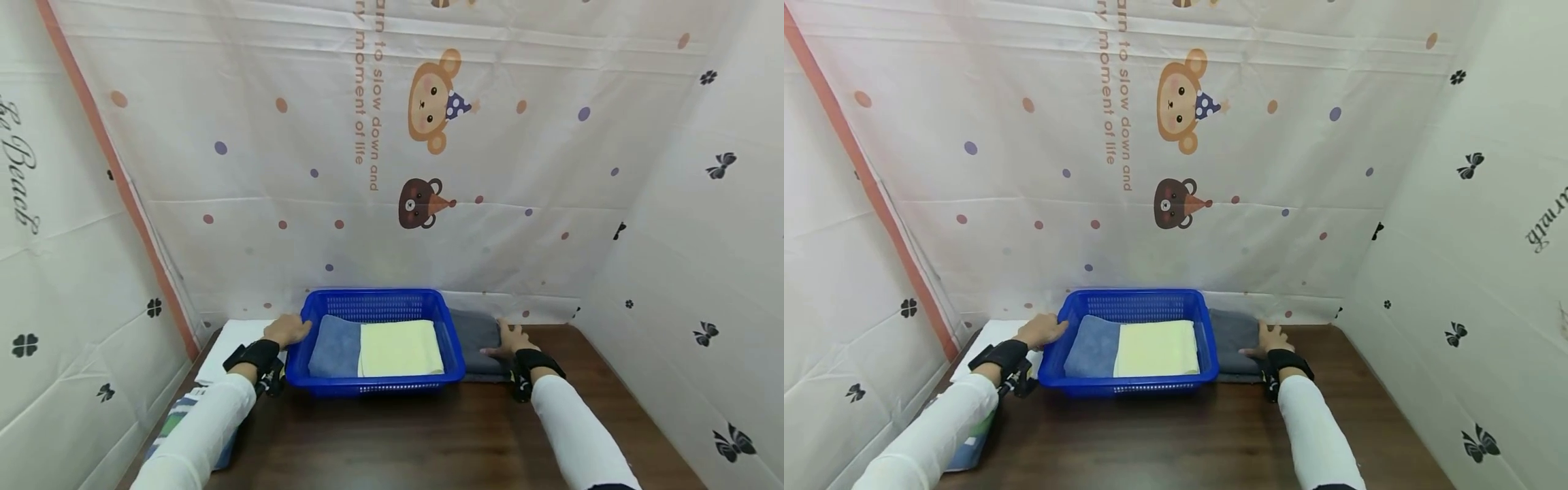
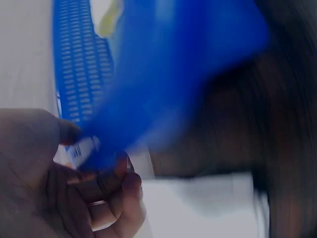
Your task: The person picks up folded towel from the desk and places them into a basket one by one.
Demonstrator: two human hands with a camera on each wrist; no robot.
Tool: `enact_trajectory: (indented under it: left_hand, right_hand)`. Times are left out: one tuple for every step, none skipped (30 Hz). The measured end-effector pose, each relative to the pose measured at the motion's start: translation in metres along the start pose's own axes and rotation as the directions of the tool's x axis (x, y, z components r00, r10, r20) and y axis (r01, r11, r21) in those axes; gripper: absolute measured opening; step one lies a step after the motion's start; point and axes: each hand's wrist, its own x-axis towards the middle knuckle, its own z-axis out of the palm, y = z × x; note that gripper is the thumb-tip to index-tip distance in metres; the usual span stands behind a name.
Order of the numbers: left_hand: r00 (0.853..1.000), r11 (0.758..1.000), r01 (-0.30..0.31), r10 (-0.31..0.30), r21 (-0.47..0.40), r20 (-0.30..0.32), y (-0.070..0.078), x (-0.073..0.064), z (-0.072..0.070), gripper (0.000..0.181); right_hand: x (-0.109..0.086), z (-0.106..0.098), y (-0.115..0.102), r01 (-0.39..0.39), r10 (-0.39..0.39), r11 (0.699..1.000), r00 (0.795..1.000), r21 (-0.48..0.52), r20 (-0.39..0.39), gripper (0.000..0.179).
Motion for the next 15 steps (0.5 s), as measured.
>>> enact_trajectory:
  left_hand:
    - [1.0,0.999,0.007,-0.006,-0.04,0.011,0.001,-0.001,0.002,0.043]
    - [1.0,0.997,0.015,-0.013,-0.077,0.021,0.003,-0.001,0.003,0.042]
    - [1.0,0.994,0.012,-0.01,-0.108,0.022,0.004,-0.001,0.004,0.041]
    - [1.0,0.991,0.015,-0.012,-0.13,0.023,0.005,-0.002,0.005,0.039]
    - [1.0,0.99,0.018,-0.015,-0.14,0.022,0.006,-0.003,0.004,0.038]
    - [1.0,0.99,0.026,-0.024,-0.139,0.017,0.007,-0.003,0.004,0.036]
    - [0.999,0.99,0.032,-0.03,-0.138,0.015,0.008,-0.004,0.003,0.034]
    - [0.999,0.99,0.036,-0.035,-0.134,0.01,0.009,-0.004,0.001,0.034]
    - [0.999,0.991,0.043,-0.043,-0.129,0.007,0.009,-0.004,0.001,0.035]
    - [0.999,0.991,0.053,-0.052,-0.125,0.009,0.009,-0.004,0.0,0.036]
    - [0.998,0.99,0.058,-0.057,-0.126,0.012,0.01,-0.004,-0.001,0.037]
    - [0.998,0.99,0.063,-0.062,-0.129,0.019,0.011,-0.004,-0.002,0.039]
    - [0.998,0.989,0.067,-0.064,-0.129,0.027,0.011,-0.003,-0.003,0.042]
    - [0.997,0.989,0.069,-0.066,-0.132,0.032,0.012,-0.003,-0.005,0.044]
    - [0.997,0.988,0.075,-0.07,-0.139,0.04,0.013,-0.002,-0.006,0.046]
  right_hand:
    - [-0.001,0.001,0.005,0.001,-0.002,1.0,0.999,0.027,0.038,0.112]
    - [-0.002,0.002,0.008,0.01,-0.014,0.999,0.997,0.054,0.07,0.114]
    - [-0.003,0.001,0.011,0.039,-0.044,0.998,0.994,0.052,0.096,0.116]
    - [-0.004,0.001,0.013,0.061,-0.068,0.996,0.99,0.058,0.127,0.117]
    - [-0.005,0.0,0.014,0.088,-0.096,0.994,0.983,0.059,0.154,0.117]
    - [-0.006,-0.001,0.015,0.106,-0.114,0.993,0.977,0.052,0.18,0.118]
    - [-0.008,-0.003,0.014,0.111,-0.121,0.992,0.971,0.059,0.207,0.118]
    - [-0.011,-0.005,0.014,0.108,-0.121,0.992,0.967,0.066,0.225,0.118]
    - [-0.014,-0.006,0.014,0.1,-0.115,0.992,0.964,0.07,0.241,0.117]
    - [-0.018,-0.008,0.013,0.07,-0.09,0.994,0.962,0.087,0.258,0.117]
    - [-0.022,-0.009,0.012,0.046,-0.069,0.995,0.961,0.092,0.268,0.118]
    - [-0.027,-0.011,0.012,0.017,-0.047,0.994,0.959,0.108,0.28,0.12]
    - [-0.032,-0.013,0.012,-0.008,-0.025,0.993,0.958,0.115,0.286,0.122]
    - [-0.036,-0.015,0.012,-0.03,-0.009,0.991,0.955,0.129,0.296,0.125]
    - [-0.041,-0.017,0.013,-0.056,0.015,0.991,0.952,0.125,0.307,0.128]
